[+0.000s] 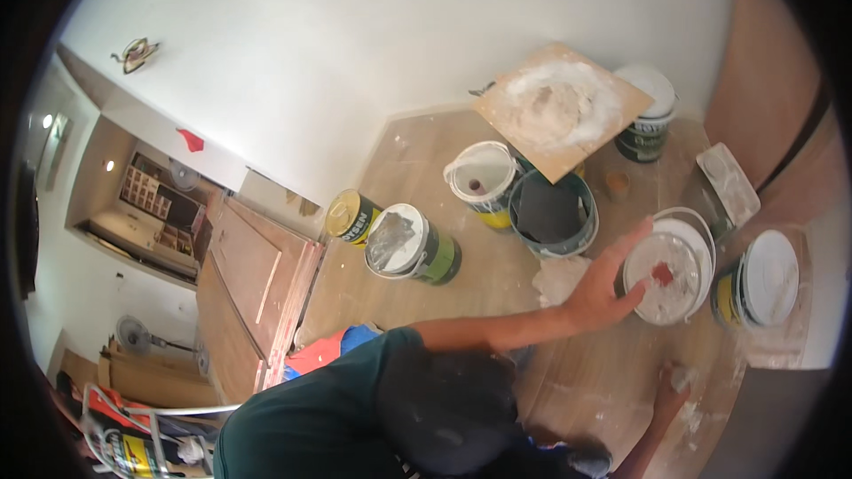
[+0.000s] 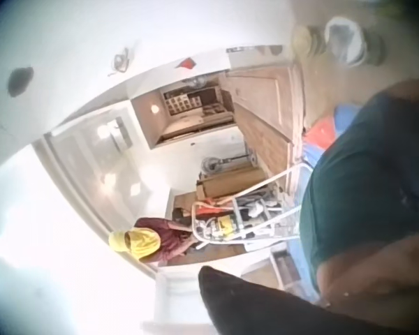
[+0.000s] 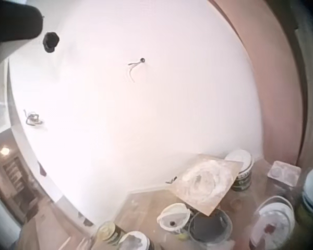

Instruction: The person squeezes red paint from a tube into a bucket of white paint, then uses a putty knife to scrape the remaining paint from the tube and mixes the contents. The person also scrapes paint from their hand onto the putty knife and continues mixing.

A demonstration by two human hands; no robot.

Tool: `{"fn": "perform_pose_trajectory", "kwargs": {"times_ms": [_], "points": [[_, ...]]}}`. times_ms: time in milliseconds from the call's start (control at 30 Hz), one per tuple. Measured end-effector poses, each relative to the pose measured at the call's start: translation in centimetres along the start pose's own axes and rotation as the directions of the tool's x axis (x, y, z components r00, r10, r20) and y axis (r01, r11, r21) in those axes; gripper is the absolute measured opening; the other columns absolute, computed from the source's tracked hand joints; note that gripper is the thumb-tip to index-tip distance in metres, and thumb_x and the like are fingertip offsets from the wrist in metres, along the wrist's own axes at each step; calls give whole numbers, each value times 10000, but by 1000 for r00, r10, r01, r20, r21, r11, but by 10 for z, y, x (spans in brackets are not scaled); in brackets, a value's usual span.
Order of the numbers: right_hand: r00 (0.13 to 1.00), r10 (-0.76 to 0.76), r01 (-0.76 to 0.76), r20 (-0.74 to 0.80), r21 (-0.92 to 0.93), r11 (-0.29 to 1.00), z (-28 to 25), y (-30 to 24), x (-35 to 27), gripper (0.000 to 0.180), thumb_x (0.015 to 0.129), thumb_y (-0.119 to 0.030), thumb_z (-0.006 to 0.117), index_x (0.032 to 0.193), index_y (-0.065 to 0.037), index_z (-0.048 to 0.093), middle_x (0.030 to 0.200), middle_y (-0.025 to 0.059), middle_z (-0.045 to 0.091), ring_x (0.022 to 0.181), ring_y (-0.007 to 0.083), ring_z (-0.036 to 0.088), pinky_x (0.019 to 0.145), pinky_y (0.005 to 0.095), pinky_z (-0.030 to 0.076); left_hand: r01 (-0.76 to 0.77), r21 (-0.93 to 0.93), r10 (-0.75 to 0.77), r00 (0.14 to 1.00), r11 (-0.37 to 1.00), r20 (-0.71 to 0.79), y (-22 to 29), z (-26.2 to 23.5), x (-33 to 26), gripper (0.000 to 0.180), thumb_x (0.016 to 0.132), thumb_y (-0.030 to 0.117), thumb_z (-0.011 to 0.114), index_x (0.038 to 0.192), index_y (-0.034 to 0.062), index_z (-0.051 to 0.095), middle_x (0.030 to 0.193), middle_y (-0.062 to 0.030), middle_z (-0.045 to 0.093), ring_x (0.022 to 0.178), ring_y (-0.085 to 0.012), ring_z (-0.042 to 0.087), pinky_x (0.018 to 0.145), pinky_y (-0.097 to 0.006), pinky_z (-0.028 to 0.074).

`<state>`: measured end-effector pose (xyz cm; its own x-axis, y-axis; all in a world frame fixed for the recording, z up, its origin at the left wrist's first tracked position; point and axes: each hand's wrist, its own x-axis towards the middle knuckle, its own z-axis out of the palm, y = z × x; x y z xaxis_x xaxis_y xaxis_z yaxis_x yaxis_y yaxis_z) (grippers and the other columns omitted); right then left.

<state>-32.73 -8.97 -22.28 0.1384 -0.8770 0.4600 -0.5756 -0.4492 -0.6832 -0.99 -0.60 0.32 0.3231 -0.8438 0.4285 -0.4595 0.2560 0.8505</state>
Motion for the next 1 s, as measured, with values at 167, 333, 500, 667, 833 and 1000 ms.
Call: {"fn": "perform_pose_trajectory", "kwargs": {"times_ms": [167,333,500,667,833,1000], "points": [[967,237,-249,92,145,958,-52,-138,96,360,1044,-200,531,1326,23,533,1177,132,639,1050,199,604,947,356,475,34,8,-34,999,999,20,-13,-19,-19,712,898,66,630,1525,-42,311,1570,-227,366,1467,-313,357,1192,-380,270],[984,-4,65,-180,333,941,-73,-180,88,285,1027,-239,561,1167,9,556,1094,149,628,974,222,613,855,372,512,31,-34,-32,999,999,-38,-6,-14,-11,568,892,56,637,1429,6,459,1337,-167,618,1246,-291,575,1066,-387,404],[857,358,-390,371,11,921,-12,-38,-8,388,945,-264,691,1217,-1,604,1050,127,704,860,220,652,764,360,532,219,52,-224,969,974,108,-13,9,-13,214,910,109,686,1106,24,700,1034,-133,730,893,-216,697,806,-346,542],[756,495,-653,428,456,604,-51,-169,34,230,1002,-281,612,1111,-78,620,1065,134,707,642,88,552,559,231,421,-53,112,6,921,992,389,-7,23,-40,402,909,184,727,1256,13,619,1000,-110,706,915,-197,688,741,-322,554],[714,411,-656,567,747,109,-100,-181,39,284,1012,-304,587,1191,-84,570,1151,199,686,660,140,606,529,241,462,386,-204,-150,712,900,686,22,48,-32,503,910,214,750,1328,9,561,1068,-109,703,936,-183,691,756,-317,556],[641,481,-656,598,752,-60,-105,-197,30,295,993,-281,624,1188,-64,576,1202,234,666,664,176,641,562,263,494,355,-272,-45,676,894,735,14,42,-36,419,959,192,703,1305,-3,572,1027,-84,699,863,-158,682,729,-300,546]]}}
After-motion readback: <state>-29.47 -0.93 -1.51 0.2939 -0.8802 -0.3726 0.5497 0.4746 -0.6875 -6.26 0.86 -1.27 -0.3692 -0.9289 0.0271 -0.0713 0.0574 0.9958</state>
